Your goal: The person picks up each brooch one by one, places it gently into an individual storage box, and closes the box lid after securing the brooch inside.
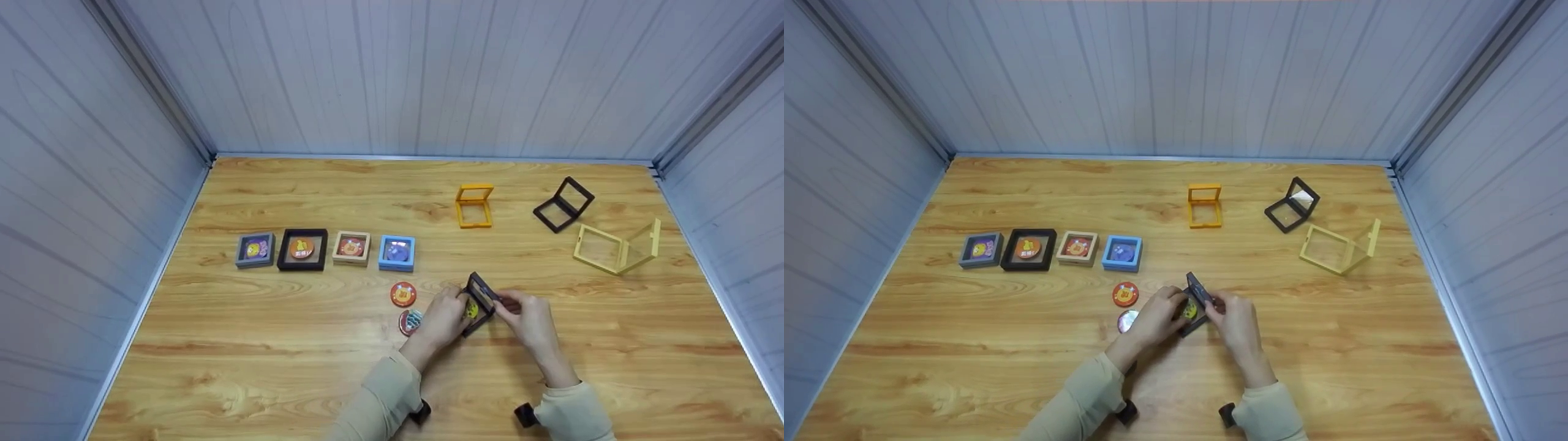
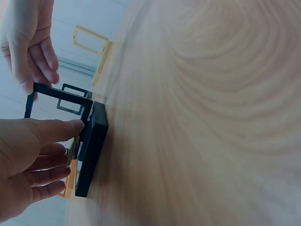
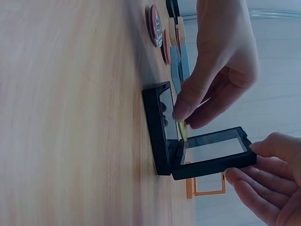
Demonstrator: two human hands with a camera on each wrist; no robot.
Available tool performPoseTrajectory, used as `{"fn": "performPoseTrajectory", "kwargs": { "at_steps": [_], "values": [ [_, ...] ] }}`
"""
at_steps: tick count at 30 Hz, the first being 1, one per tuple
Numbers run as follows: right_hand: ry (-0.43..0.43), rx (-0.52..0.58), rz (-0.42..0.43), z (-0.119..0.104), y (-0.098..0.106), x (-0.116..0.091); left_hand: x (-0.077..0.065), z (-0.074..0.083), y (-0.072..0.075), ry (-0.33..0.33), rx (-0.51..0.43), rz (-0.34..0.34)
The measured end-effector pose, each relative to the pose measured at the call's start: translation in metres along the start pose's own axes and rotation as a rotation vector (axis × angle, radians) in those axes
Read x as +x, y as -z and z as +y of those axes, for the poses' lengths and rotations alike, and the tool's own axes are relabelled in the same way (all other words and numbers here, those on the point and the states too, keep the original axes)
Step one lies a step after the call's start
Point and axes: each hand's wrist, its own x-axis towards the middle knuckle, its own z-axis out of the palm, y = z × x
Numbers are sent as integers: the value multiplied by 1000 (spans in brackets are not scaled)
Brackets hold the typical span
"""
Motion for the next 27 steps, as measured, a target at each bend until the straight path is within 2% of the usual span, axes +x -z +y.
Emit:
{"fn": "performPoseTrajectory", "kwargs": {
  "at_steps": [7, 11, 17, 27],
  "values": [
    [-1, 3, -1, -1, 0, 0, 1, 0, -6, -28, 47, 46],
    [-12, 2, -3, -1, 0, 0, 1, -1, -8, -21, 52, 32],
    [-40, 29, -16, -1, 0, -1, -1, -4, -7, -13, 17, 28],
    [-52, 23, -23, -1, 1, -1, -7, -19, 4, 5, -54, 38]
  ]
}}
